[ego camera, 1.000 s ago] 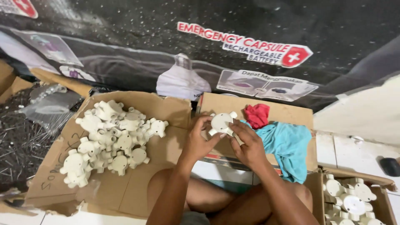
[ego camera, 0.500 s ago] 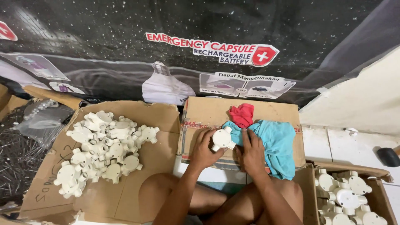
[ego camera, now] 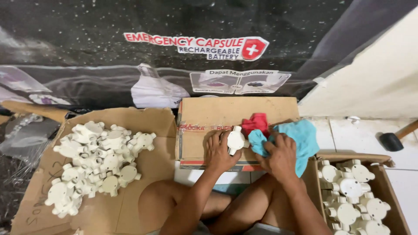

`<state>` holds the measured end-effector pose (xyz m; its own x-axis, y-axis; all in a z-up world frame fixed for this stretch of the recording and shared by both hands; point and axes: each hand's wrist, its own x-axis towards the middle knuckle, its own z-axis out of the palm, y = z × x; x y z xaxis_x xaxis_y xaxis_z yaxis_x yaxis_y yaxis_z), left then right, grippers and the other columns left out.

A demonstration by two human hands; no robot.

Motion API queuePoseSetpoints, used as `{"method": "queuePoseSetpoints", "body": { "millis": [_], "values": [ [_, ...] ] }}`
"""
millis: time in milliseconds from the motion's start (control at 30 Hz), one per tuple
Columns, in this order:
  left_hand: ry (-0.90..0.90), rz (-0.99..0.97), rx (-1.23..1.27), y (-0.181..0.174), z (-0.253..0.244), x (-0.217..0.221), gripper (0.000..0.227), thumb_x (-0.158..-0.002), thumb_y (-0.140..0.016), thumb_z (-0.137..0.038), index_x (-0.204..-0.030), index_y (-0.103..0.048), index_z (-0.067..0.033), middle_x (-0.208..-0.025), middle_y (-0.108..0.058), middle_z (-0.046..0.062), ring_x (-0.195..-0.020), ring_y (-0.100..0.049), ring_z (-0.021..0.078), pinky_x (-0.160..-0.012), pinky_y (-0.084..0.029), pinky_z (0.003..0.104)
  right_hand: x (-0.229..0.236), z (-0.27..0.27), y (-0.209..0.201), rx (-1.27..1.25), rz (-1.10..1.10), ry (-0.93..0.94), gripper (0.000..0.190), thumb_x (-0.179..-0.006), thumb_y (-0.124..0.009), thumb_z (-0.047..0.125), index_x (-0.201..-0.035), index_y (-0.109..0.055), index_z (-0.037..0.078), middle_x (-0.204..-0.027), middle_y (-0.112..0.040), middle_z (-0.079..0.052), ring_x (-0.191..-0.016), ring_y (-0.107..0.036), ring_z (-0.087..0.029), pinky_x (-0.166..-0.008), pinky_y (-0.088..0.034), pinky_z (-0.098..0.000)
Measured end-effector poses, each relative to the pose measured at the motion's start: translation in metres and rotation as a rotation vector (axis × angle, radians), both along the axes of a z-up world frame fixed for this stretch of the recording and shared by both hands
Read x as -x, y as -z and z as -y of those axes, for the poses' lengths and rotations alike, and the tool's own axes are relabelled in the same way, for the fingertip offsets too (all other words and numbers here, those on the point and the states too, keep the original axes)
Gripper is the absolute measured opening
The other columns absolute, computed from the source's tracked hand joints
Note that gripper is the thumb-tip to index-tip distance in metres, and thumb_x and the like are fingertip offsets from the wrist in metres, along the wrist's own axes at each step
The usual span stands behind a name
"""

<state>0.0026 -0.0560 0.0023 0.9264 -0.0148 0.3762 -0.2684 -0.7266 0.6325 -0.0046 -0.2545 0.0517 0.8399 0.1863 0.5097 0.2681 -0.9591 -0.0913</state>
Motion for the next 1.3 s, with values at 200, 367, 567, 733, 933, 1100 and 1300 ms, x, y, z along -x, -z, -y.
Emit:
{"method": "queuePoseSetpoints", "body": {
  "millis": [200, 367, 567, 733, 933, 1100, 1300],
  "values": [
    [0.251, -0.143, 0.030, -0.020, -0.014, 0.003, 0.103, -0.059, -0.079, -0.033, -0.149, -0.037, -0.0080, -0.144, -0.039, 0.023, -0.133, -0.036, 0.0421, -0.107, -0.027, 0.050, -0.015, -0.005, 0.052, -0.250, 0.123, -0.377, 0.013, -0.067, -0.070, 0.014, -0.070, -0.058, 0.009, -0.094, -0.066, -0.009, -0.080, -0.063, -0.030, -0.076, -0.050, -0.0397],
    [0.202, -0.009, 0.120, 0.007, -0.013, 0.004, 0.084, -0.059, -0.082, -0.024, -0.135, -0.053, -0.0030, -0.123, -0.053, 0.019, -0.117, -0.048, 0.0386, -0.103, -0.035, 0.046, -0.017, -0.015, 0.068, -0.197, 0.060, -0.189, 0.049, -0.061, -0.074, 0.026, -0.108, -0.064, 0.017, -0.099, -0.062, -0.009, -0.080, -0.059, -0.031, -0.073, -0.046, -0.0425],
    [0.162, 0.035, 0.105, 0.021, -0.010, -0.007, 0.087, -0.054, -0.083, -0.022, -0.134, -0.053, -0.0058, -0.118, -0.052, 0.014, -0.113, -0.048, 0.0354, -0.101, -0.038, 0.044, -0.005, -0.025, 0.042, -0.006, -0.012, -0.303, 0.044, -0.084, -0.053, 0.044, -0.121, -0.066, 0.025, -0.121, -0.063, -0.005, -0.093, -0.060, -0.028, -0.073, -0.042, -0.0402],
    [0.179, -0.040, 0.116, 0.013, -0.012, -0.007, 0.092, -0.052, -0.086, -0.033, -0.134, -0.053, -0.0052, -0.118, -0.052, 0.015, -0.112, -0.048, 0.0342, -0.100, -0.038, 0.045, -0.029, -0.025, 0.057, -0.018, -0.033, -0.224, 0.036, -0.085, -0.053, 0.037, -0.115, -0.071, 0.031, -0.118, -0.067, 0.006, -0.091, -0.060, -0.026, -0.072, -0.045, -0.0382],
    [0.083, 0.019, -0.021, 0.004, -0.007, -0.001, 0.078, -0.059, -0.078, -0.033, -0.130, -0.055, -0.0089, -0.105, -0.054, 0.012, -0.100, -0.054, 0.0317, -0.089, -0.042, 0.043, -0.030, -0.043, 0.062, -0.038, 0.130, -0.120, 0.026, -0.085, -0.059, 0.025, -0.106, -0.072, 0.019, -0.104, -0.064, -0.004, -0.083, -0.058, -0.028, -0.064, -0.045, -0.0374],
    [0.117, -0.093, -0.071, -0.013, -0.007, 0.003, 0.077, -0.063, -0.071, -0.027, -0.135, -0.050, -0.0105, -0.096, -0.056, 0.016, -0.092, -0.059, 0.0402, -0.088, -0.042, 0.047, -0.008, -0.041, 0.061, -0.058, 0.078, -0.386, 0.023, -0.079, -0.056, 0.019, -0.096, -0.070, 0.016, -0.098, -0.058, -0.005, -0.078, -0.053, -0.027, -0.064, -0.040, -0.0361],
    [0.249, -0.214, -0.075, -0.036, -0.015, 0.007, 0.100, -0.055, -0.078, -0.047, -0.141, -0.042, -0.0104, -0.103, -0.058, 0.016, -0.105, -0.057, 0.0369, -0.092, -0.039, 0.045, -0.035, -0.037, 0.056, -0.196, 0.054, -0.379, 0.017, -0.084, -0.061, 0.013, -0.096, -0.073, 0.014, -0.094, -0.062, -0.005, -0.076, -0.061, -0.028, -0.068, -0.046, -0.0358]
  ]
}}
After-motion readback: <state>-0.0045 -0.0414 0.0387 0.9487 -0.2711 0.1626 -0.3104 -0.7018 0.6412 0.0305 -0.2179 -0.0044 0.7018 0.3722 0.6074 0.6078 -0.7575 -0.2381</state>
